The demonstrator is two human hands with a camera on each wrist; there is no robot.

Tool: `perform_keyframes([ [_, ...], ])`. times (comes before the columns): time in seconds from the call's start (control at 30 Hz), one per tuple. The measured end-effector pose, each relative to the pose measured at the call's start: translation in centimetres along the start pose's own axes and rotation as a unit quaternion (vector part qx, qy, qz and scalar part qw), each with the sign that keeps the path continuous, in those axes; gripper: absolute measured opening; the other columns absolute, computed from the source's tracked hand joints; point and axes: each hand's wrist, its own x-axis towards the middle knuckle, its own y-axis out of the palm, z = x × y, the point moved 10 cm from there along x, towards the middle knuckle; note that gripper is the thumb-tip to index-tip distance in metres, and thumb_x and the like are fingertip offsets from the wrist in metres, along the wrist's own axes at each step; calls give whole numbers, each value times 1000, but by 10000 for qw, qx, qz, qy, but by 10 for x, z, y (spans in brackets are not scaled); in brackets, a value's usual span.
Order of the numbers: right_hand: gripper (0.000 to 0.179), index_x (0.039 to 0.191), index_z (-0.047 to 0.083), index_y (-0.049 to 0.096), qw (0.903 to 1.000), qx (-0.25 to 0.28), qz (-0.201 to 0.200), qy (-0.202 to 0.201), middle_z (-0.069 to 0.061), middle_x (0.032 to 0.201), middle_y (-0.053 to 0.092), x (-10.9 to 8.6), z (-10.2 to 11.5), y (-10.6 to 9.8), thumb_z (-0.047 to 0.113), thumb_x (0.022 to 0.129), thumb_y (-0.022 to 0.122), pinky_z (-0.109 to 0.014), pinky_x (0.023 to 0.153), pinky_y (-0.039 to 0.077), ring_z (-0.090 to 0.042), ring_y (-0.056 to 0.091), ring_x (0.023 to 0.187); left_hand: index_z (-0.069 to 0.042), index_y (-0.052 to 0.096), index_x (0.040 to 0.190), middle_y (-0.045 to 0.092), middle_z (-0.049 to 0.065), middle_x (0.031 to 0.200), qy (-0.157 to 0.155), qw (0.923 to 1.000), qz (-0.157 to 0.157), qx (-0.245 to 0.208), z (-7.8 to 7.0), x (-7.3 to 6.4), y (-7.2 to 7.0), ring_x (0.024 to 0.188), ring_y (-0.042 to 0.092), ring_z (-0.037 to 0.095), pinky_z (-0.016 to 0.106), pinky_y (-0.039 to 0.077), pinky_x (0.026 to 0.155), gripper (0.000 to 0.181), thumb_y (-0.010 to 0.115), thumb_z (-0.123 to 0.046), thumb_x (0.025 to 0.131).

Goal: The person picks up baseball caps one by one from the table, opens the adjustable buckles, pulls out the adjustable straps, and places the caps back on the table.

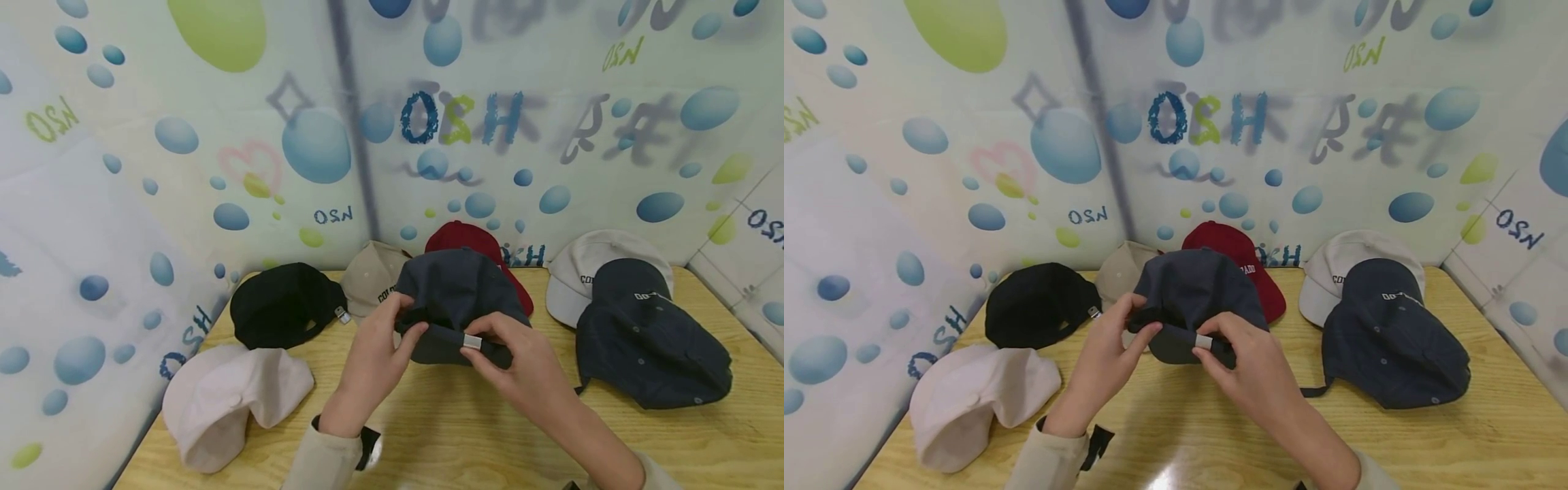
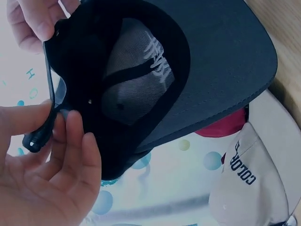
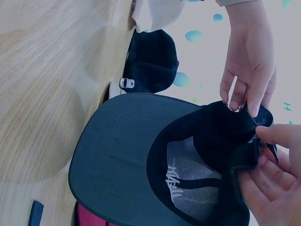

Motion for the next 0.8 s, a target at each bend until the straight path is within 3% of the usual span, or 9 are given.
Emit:
perform_keyframes([
  [0.07, 32, 97, 15, 67, 10000, 27, -64, 25, 8, 90, 69, 0, -1, -1, 10, 73, 87, -18, 70, 56, -2, 65, 77, -7, 52, 122, 62, 9, 116, 112, 9998, -143, 97, -4, -2, -2, 100, 63, 19, 34, 57, 86, 42, 75, -20, 89],
  [0.17, 34, 98, 15, 67, 9998, 69, -171, -3, 9, 90, 69, 0, -1, -3, 8, 72, 88, -11, 73, 53, -2, 65, 78, -6, 47, 122, 52, 11, 114, 520, 9964, -591, 304, -16, -6, -8, 91, 59, 18, 29, 56, 80, 49, 79, -17, 86],
  [0.27, 36, 99, 15, 67, 9995, 140, -271, -76, 9, 91, 69, 1, 1, -4, 7, 71, 88, -7, 74, 50, -3, 66, 78, -7, 48, 110, 45, 9, 101, 962, 9873, -1086, 653, -29, -10, -15, 79, 49, 16, 23, 50, 68, 39, 79, -12, 86],
  [0.37, 36, 99, 14, 68, 9991, 225, -330, -121, 8, 92, 70, 1, 3, -5, 6, 71, 88, -6, 76, 50, -4, 67, 79, -10, 54, 99, 44, 5, 91, 1133, 9817, -1276, 843, -35, -12, -17, 74, 43, 13, 22, 45, 62, 27, 78, -9, 86],
  [0.5, 37, 100, 13, 67, 9989, 283, -336, -150, 6, 91, 71, 2, 6, -5, 6, 70, 88, -8, 78, 52, -7, 69, 80, -13, 64, 100, 49, 4, 95, 955, 9893, -939, 575, -31, -9, -11, 80, 48, 13, 24, 51, 70, 18, 77, -14, 88],
  [0.63, 37, 100, 13, 67, 9987, 357, -309, -189, 6, 92, 71, 2, 8, -3, 5, 71, 88, -9, 79, 52, -6, 69, 81, -16, 69, 111, 48, 6, 110, 722, 9966, -363, 181, -24, -7, 2, 97, 50, 15, 30, 54, 85, 24, 75, -27, 90],
  [0.8, 37, 101, 15, 66, 9981, 539, -233, -170, 8, 94, 70, 2, 9, 0, 4, 73, 86, -8, 79, 52, -5, 69, 83, -16, 68, 111, 45, 8, 122, 704, 9971, 193, -195, -23, -7, 16, 109, 49, 18, 32, 52, 90, 24, 70, -32, 93],
])
